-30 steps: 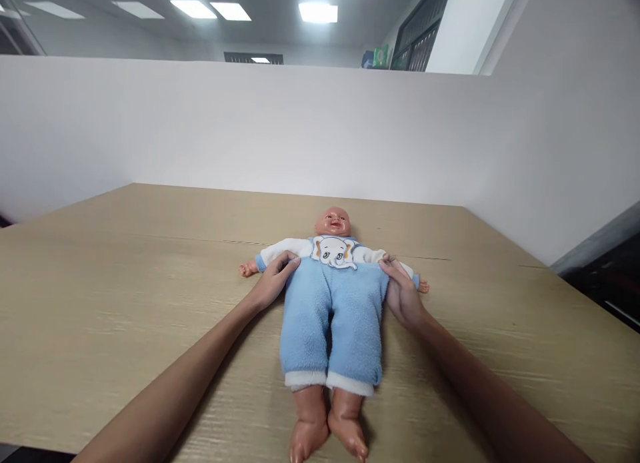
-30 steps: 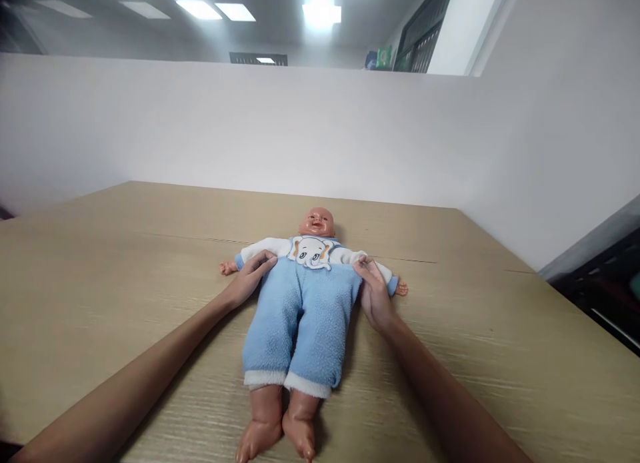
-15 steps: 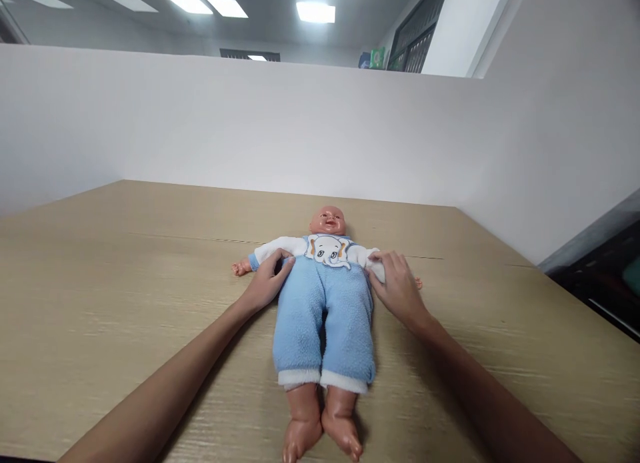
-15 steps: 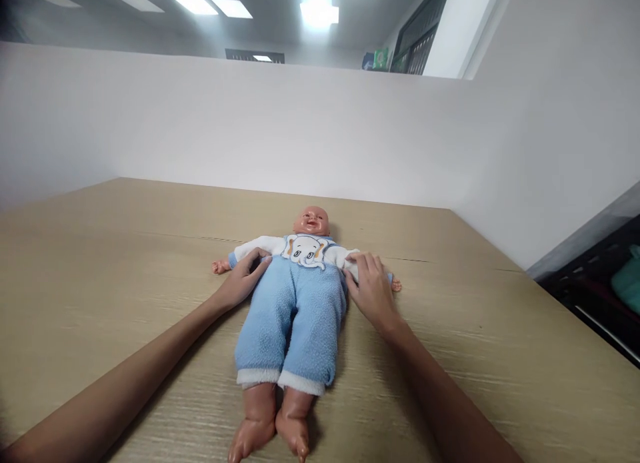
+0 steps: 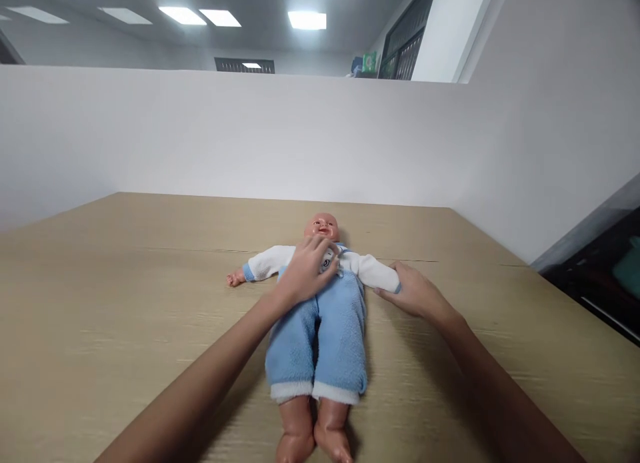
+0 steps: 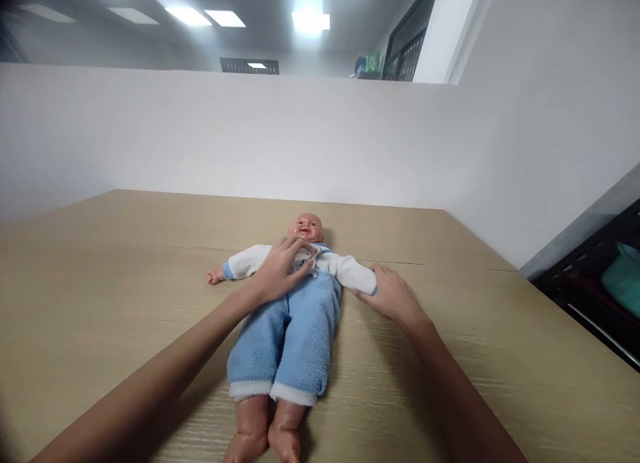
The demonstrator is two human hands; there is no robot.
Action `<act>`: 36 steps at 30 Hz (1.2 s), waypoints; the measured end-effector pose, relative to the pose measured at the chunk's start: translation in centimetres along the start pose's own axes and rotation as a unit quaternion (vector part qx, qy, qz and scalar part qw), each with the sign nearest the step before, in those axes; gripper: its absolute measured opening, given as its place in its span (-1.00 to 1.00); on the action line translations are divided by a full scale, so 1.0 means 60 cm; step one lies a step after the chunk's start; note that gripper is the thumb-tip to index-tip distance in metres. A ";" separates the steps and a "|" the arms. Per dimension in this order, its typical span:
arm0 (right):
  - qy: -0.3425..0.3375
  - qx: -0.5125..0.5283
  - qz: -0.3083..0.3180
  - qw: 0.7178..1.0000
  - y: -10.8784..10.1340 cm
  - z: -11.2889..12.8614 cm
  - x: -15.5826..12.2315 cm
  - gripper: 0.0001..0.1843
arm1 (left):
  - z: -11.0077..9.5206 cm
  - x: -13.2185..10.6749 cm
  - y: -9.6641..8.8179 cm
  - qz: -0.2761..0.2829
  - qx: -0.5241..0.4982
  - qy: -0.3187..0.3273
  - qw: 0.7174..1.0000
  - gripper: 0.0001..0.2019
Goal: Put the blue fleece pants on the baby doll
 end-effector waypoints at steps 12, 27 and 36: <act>-0.075 0.230 0.063 0.968 -0.062 0.025 -0.004 -0.38 | -0.005 0.118 0.150 0.163 0.076 0.036 0.983 -0.48; -0.083 0.442 0.197 0.871 0.132 0.089 0.014 -0.42 | 0.059 0.069 0.048 -0.049 -0.287 0.002 0.957 -0.69; -0.024 0.560 0.068 0.825 0.168 0.167 0.078 -0.45 | 0.150 0.021 0.004 -0.187 -0.518 -0.030 0.834 -0.55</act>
Point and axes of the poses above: each hand's wrist, its own x-axis towards the middle knuckle, its own y-axis out of the palm, z = x × y, the point moved 10 cm from there along x, towards the middle knuckle, and after that the axes turned 13 degrees about z, right-handed, at the moved point
